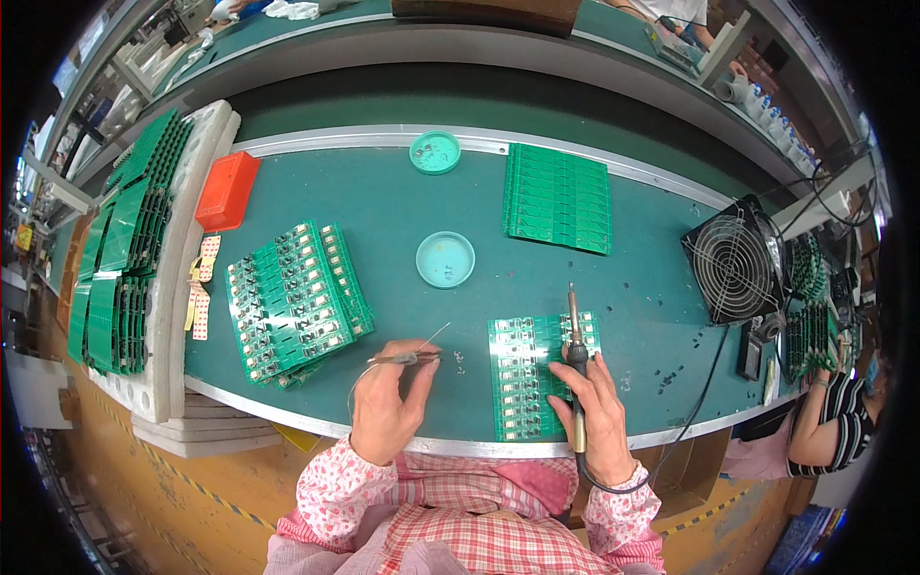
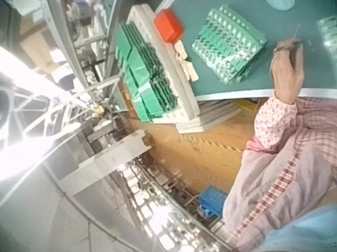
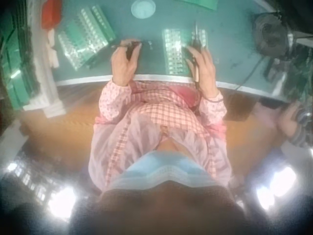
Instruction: The person solders electronic components onto a printed circuit board using a soldering iron and solder wire.
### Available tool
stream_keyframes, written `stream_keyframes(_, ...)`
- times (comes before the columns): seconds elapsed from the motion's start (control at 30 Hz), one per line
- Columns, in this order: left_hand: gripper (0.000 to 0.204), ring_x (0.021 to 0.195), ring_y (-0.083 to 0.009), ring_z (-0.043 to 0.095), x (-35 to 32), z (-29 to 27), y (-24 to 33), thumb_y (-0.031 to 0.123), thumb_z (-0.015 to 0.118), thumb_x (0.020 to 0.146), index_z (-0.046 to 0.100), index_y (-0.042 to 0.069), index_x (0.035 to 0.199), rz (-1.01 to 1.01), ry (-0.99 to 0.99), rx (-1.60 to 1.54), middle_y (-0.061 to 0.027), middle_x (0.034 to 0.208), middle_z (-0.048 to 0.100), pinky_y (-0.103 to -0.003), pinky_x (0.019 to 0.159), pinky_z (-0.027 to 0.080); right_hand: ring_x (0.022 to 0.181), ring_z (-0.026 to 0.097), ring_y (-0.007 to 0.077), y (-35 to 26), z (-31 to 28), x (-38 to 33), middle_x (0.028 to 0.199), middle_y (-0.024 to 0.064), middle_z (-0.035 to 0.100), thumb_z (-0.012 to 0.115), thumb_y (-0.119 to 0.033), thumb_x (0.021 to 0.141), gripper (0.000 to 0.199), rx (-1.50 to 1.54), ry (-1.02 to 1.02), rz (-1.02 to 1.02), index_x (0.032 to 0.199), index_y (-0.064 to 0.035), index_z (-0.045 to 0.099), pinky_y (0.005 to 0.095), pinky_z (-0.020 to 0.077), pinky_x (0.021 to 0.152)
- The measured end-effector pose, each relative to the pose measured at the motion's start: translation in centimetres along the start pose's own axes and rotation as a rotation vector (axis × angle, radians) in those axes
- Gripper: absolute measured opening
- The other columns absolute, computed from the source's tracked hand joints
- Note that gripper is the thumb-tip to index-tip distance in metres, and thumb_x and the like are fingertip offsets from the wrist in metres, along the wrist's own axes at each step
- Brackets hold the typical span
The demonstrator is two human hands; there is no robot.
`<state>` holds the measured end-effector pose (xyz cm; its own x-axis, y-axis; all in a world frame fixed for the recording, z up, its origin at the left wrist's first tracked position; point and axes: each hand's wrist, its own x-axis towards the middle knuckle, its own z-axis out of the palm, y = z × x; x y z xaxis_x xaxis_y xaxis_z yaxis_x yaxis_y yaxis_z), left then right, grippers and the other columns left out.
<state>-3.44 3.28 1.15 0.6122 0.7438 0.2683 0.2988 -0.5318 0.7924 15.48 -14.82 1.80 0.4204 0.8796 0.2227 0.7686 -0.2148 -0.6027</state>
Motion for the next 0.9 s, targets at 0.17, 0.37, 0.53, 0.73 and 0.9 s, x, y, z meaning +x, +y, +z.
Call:
stream_keyframes(0.17, 0.017, 0.087, -0.0266, 0.069, -0.1, 0.6, 0.0, -0.005, 0.068, 0.086, 0.065, -0.001, 0.103, -0.048, -0.011, -0.011, -0.0131, 0.099, 0.069, -0.033, 0.077, 0.053, 0.116, 0.060, 0.0390, 0.0, 0.5, -0.8, 0.120, 0.0198, 0.063, 0.077, 0.003, 0.076, 0.053, -0.023, 0.048, -0.019, 0.126, -0.0088, 0.063, 0.0512, 0.0435, 0.108)
stream_keyframes(0.37, 0.018, 0.086, -0.0263, 0.069, 0.0, 0.6, -0.2, -0.005, 0.069, 0.085, 0.065, -0.001, 0.102, 0.034, 0.006, 0.076, -0.0126, 0.099, 0.069, -0.032, 0.077, 0.053, 0.112, 0.062, 0.0389, 0.4, 0.9, -1.4, 0.117, 0.0189, 0.066, 0.077, 0.001, 0.076, 0.045, -0.059, 0.191, 0.019, 0.119, -0.0029, 0.065, 0.0470, 0.0484, 0.099)
stream_keyframes(0.53, 0.017, 0.086, -0.0249, 0.069, 0.0, 0.9, -0.4, -0.006, 0.068, 0.086, 0.065, -0.001, 0.102, 0.000, 0.024, 0.051, -0.0123, 0.098, 0.069, -0.032, 0.077, 0.053, 0.111, 0.062, 0.0384, 0.2, 0.9, -1.4, 0.115, 0.0186, 0.067, 0.077, -0.001, 0.077, 0.041, -0.078, 0.211, 0.010, 0.117, -0.0029, 0.066, 0.0461, 0.0490, 0.097)
stream_keyframes(0.73, 0.014, 0.085, -0.0238, 0.070, -0.1, 1.2, -0.5, -0.005, 0.068, 0.087, 0.065, -0.002, 0.101, -0.005, 0.033, 0.049, -0.0124, 0.098, 0.070, -0.031, 0.076, 0.054, 0.109, 0.063, 0.0378, 0.2, 0.8, -1.4, 0.112, 0.0181, 0.068, 0.077, -0.001, 0.077, 0.040, -0.064, 0.228, 0.005, 0.116, -0.0029, 0.067, 0.0456, 0.0498, 0.096)
stream_keyframes(0.9, 0.014, 0.084, -0.0243, 0.070, 0.1, 1.5, -0.2, -0.005, 0.068, 0.087, 0.065, -0.001, 0.101, 0.000, 0.024, 0.066, -0.0127, 0.098, 0.070, -0.031, 0.076, 0.054, 0.108, 0.063, 0.0373, 0.2, 0.7, -1.4, 0.111, 0.0177, 0.069, 0.077, -0.001, 0.077, 0.038, -0.057, 0.242, 0.008, 0.114, -0.0030, 0.068, 0.0448, 0.0504, 0.095)
